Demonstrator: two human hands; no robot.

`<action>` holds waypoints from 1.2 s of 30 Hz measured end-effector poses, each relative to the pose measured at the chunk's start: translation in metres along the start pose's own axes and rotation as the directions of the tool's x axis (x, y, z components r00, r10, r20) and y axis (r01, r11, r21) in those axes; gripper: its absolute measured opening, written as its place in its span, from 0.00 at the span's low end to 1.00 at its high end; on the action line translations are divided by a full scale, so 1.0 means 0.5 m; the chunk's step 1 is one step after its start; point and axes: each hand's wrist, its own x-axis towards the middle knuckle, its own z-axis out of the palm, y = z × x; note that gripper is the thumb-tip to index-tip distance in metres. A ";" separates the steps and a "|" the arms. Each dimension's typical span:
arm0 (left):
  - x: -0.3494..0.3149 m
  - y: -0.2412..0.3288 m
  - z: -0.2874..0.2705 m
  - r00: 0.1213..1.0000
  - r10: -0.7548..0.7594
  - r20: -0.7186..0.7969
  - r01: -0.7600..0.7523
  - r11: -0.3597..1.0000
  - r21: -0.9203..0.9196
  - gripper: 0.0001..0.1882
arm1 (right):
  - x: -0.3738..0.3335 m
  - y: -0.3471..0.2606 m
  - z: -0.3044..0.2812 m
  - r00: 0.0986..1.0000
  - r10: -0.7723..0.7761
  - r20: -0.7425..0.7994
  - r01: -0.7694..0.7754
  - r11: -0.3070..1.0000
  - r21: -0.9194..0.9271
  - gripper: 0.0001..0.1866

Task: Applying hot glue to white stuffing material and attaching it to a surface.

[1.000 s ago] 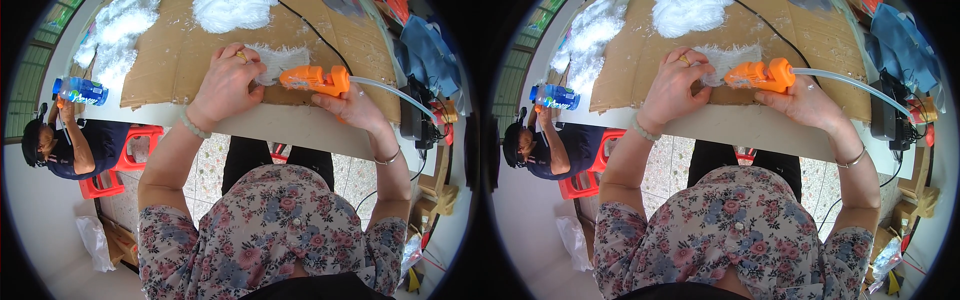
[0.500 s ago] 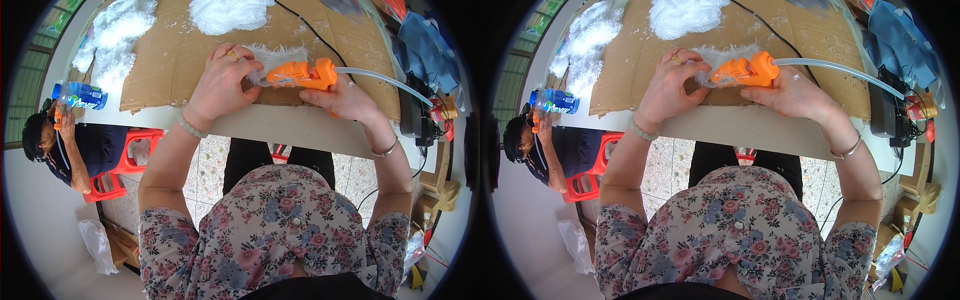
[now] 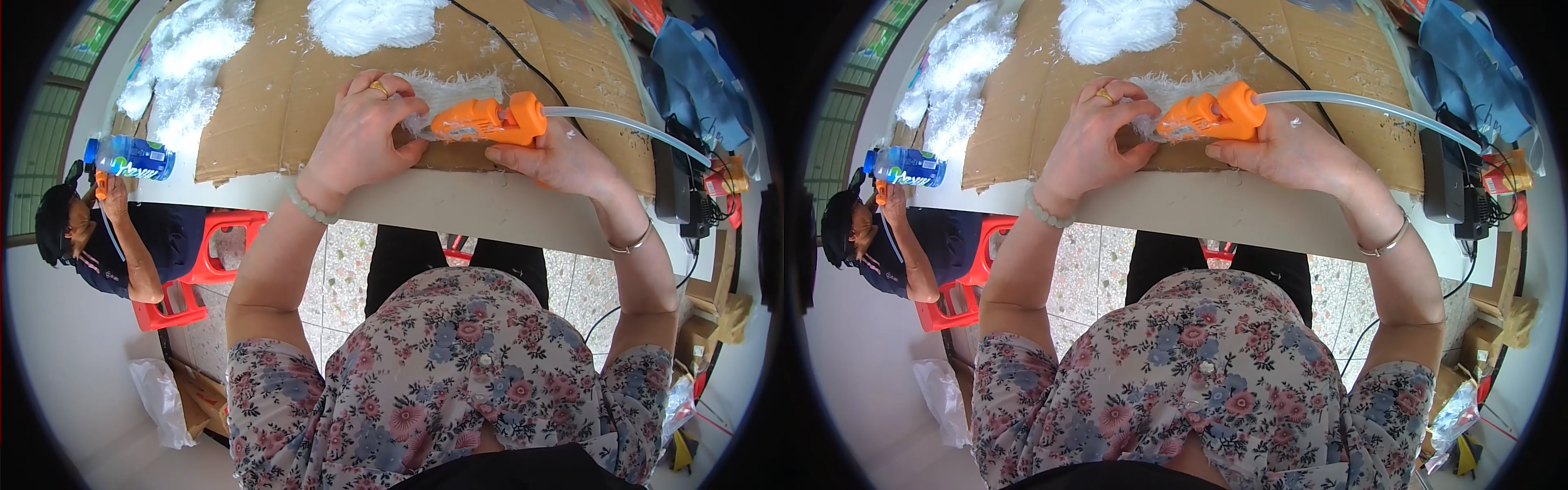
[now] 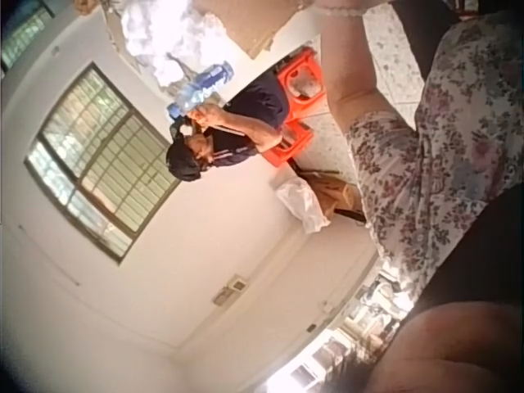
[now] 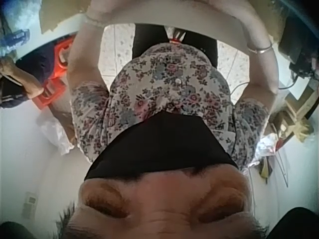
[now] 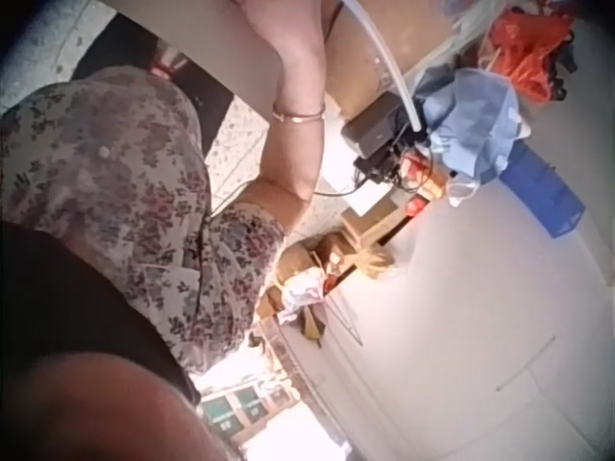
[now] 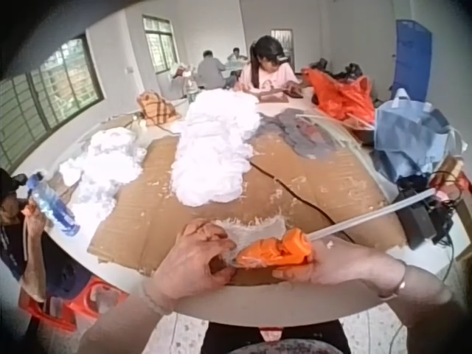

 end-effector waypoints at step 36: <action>0.003 0.013 -0.001 1.000 0.015 -0.009 -0.014 0.997 0.082 0.16 | -0.005 0.054 -0.036 0.952 -0.112 -0.285 0.156 0.978 0.137 0.12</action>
